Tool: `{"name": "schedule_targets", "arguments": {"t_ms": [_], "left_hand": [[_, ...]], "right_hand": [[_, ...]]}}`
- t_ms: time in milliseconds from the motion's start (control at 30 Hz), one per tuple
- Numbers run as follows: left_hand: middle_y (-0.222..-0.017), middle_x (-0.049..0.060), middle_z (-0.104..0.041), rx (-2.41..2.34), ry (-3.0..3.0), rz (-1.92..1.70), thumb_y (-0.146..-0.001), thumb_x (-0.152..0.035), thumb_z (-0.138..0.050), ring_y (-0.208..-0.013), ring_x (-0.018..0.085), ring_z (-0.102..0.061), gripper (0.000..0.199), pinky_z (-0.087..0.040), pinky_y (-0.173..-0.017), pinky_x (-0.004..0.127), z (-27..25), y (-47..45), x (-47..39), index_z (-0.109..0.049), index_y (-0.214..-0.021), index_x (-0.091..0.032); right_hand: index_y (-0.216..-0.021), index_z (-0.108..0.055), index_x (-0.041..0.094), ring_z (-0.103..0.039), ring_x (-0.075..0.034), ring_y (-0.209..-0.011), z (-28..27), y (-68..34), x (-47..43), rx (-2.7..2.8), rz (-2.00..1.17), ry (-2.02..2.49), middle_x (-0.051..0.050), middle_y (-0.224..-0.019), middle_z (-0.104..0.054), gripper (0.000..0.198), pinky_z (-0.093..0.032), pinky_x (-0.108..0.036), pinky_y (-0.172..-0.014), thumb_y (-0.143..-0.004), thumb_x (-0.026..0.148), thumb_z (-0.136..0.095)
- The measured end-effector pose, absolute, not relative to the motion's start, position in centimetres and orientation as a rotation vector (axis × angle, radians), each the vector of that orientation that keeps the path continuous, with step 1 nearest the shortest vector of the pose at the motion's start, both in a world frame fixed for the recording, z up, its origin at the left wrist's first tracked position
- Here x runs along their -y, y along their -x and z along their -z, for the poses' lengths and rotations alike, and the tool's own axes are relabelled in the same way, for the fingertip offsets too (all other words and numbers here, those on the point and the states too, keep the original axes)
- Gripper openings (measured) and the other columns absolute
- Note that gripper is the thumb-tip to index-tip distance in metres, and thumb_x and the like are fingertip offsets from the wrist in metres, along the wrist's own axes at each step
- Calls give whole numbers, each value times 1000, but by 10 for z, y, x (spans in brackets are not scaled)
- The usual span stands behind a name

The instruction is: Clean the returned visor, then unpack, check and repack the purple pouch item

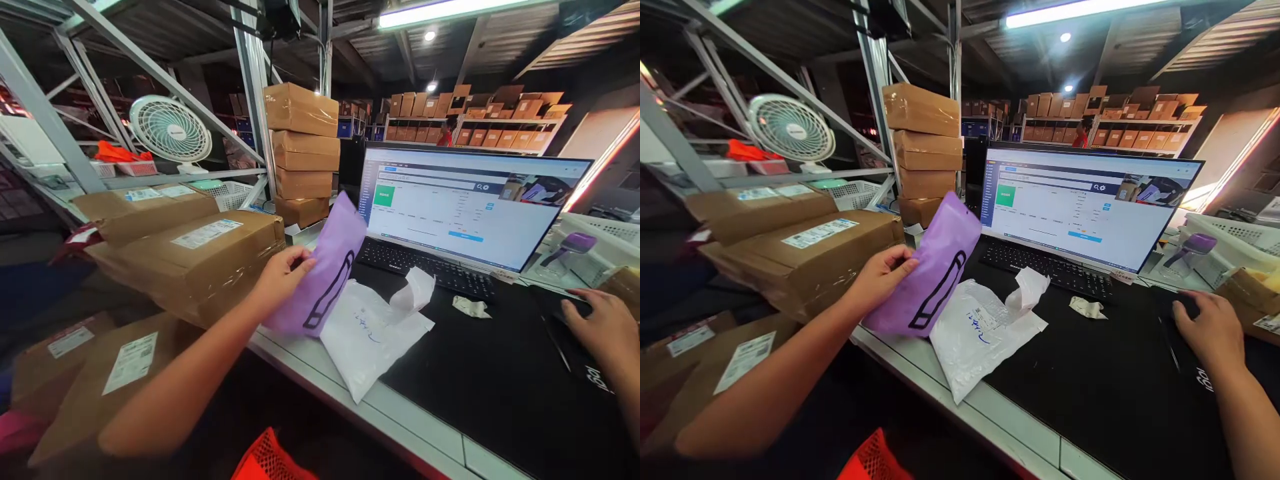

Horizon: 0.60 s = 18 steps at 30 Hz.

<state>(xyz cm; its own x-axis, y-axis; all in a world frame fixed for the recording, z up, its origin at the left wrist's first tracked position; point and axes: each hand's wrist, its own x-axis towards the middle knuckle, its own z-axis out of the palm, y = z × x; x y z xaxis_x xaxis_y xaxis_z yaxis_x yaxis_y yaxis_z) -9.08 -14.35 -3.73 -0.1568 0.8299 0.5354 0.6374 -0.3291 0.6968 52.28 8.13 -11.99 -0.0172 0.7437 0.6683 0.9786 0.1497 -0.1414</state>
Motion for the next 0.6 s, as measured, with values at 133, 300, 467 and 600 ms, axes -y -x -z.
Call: {"name": "schedule_targets", "arguments": {"t_ms": [133,300,467,600], "left_hand": [[-85,0,-59,-1546,-2178,-1776,-94,-37,-58,-79,14,-51,25,-38,-75,26,6,61,159,-51,-78,-19],[-85,0,-57,-1158,-2120,-1852,-96,-44,-60,-80,13,-52,32,-41,-75,27,-10,25,160,-49,-78,-19],[-79,0,-55,-906,-2143,-1698,-94,-51,-60,-74,13,-52,37,-41,-69,27,-12,-9,142,-53,-78,-19],[-87,2,-61,-1142,-2230,-1613,-100,-45,-49,-81,15,-57,29,-45,-75,27,3,-14,114,-58,-94,-19]], "right_hand": [[-102,-72,25,-67,-36,-95,68,-431,-35,1811,54,1417,-11,-99,-73,40,-51,-51,-91,-85,58,-54],[-148,-38,39,-55,-32,-129,35,-316,46,2082,-640,651,-2,-139,-59,85,-44,-52,-111,-77,60,-79],[-137,-52,34,-51,-36,-134,26,-265,74,1980,-1113,464,0,-141,-58,72,-44,-61,-111,-78,68,-75],[-116,-65,25,-63,-36,-118,18,-273,68,1580,-994,644,0,-118,-71,51,-46,-65,-108,-74,45,-86]]}}
